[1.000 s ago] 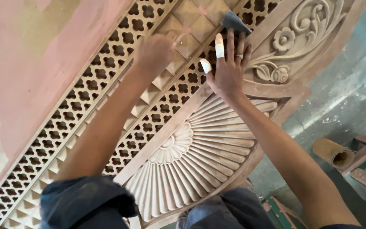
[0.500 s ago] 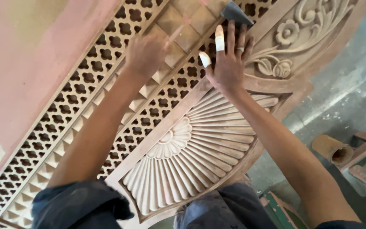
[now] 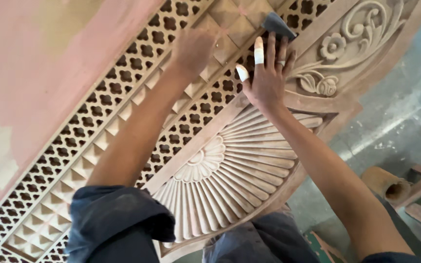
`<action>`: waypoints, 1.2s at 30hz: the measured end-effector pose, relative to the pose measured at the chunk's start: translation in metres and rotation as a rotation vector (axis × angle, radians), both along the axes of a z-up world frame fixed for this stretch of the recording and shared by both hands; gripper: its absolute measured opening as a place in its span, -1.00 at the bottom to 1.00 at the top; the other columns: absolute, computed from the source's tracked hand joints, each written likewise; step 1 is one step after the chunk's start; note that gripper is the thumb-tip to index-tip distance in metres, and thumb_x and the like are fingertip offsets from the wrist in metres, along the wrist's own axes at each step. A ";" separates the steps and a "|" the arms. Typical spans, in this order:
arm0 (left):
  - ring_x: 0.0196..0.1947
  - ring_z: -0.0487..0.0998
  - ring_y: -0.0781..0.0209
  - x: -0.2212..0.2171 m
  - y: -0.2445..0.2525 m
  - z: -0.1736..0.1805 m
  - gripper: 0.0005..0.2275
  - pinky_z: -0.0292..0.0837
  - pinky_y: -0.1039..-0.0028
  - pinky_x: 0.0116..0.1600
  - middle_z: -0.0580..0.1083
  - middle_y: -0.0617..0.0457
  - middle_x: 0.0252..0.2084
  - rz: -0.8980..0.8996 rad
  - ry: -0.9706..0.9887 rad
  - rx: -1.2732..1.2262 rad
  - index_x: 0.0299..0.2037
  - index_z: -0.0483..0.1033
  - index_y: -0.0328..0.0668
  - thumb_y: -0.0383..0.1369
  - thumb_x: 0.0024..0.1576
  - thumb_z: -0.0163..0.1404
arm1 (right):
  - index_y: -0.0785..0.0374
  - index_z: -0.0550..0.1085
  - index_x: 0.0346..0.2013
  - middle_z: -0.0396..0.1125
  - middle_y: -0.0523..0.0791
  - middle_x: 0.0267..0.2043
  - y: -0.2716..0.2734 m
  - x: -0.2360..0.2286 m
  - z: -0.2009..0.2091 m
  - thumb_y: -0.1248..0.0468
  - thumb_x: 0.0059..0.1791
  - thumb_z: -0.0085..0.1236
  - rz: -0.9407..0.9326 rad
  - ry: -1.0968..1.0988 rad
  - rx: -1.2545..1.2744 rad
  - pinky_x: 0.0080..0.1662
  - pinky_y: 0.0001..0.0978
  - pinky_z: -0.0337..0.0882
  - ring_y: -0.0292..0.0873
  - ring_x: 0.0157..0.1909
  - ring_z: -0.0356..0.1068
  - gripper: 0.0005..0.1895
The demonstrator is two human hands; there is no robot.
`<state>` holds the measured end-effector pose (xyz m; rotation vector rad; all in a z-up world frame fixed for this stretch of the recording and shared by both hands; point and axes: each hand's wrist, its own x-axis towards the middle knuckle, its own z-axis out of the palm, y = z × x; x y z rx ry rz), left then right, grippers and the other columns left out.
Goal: The person sands a large, intricately carved wooden panel using a sanding block. They systematically smooth the surface, focusing on the detailed lattice and floral patterns.
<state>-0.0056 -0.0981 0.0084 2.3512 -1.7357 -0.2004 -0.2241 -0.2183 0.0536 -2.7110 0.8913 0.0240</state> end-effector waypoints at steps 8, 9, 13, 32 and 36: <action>-0.68 0.43 0.21 -0.002 -0.031 0.015 -0.88 0.39 0.29 -0.36 0.46 0.10 -0.63 0.046 0.131 -0.028 -0.27 0.60 -0.11 -0.37 0.29 0.00 | 0.20 -0.09 0.58 -0.27 0.19 0.61 -0.008 -0.006 -0.014 -0.24 0.18 -0.04 0.048 -0.027 -0.114 0.46 0.42 -0.47 0.36 0.60 -0.42 -0.11; -0.66 0.46 0.17 -0.004 -0.039 0.018 -0.91 0.38 0.28 -0.42 0.48 0.07 -0.61 0.025 0.090 -0.030 -0.21 0.60 -0.11 -0.40 0.22 0.01 | 0.20 -0.09 0.58 -0.25 0.20 0.61 -0.003 -0.010 -0.015 -0.24 0.19 0.00 0.049 -0.044 -0.119 0.46 0.42 -0.46 0.36 0.60 -0.41 -0.10; -0.59 0.55 0.07 0.008 -0.048 0.032 -0.88 0.41 0.23 -0.48 0.51 -0.03 -0.55 -0.011 0.008 0.006 -0.16 0.60 -0.15 -0.38 0.19 0.02 | 0.24 -0.08 0.55 -0.22 0.21 0.60 0.000 -0.003 -0.013 -0.21 0.05 0.14 0.030 -0.068 -0.053 0.46 0.45 -0.45 0.35 0.59 -0.33 0.01; -0.39 0.62 0.01 0.003 -0.070 0.023 -0.91 0.51 0.23 -0.29 0.56 -0.07 -0.36 0.010 0.056 -0.093 -0.30 0.60 -0.16 -0.39 0.12 0.03 | 0.21 -0.11 0.55 -0.26 0.19 0.59 -0.005 -0.011 -0.027 -0.24 0.06 0.19 0.062 -0.094 -0.091 0.42 0.50 -0.47 0.43 0.56 -0.34 0.04; -0.45 0.61 -0.01 0.005 -0.086 0.031 -0.87 0.50 0.15 -0.21 0.56 -0.06 -0.43 -0.014 0.008 -0.086 -0.13 0.57 -0.15 -0.43 0.17 0.00 | 0.19 -0.11 0.55 -0.25 0.20 0.58 -0.006 -0.007 -0.017 -0.15 -0.02 0.26 0.046 -0.038 -0.067 0.42 0.49 -0.47 0.43 0.56 -0.34 0.07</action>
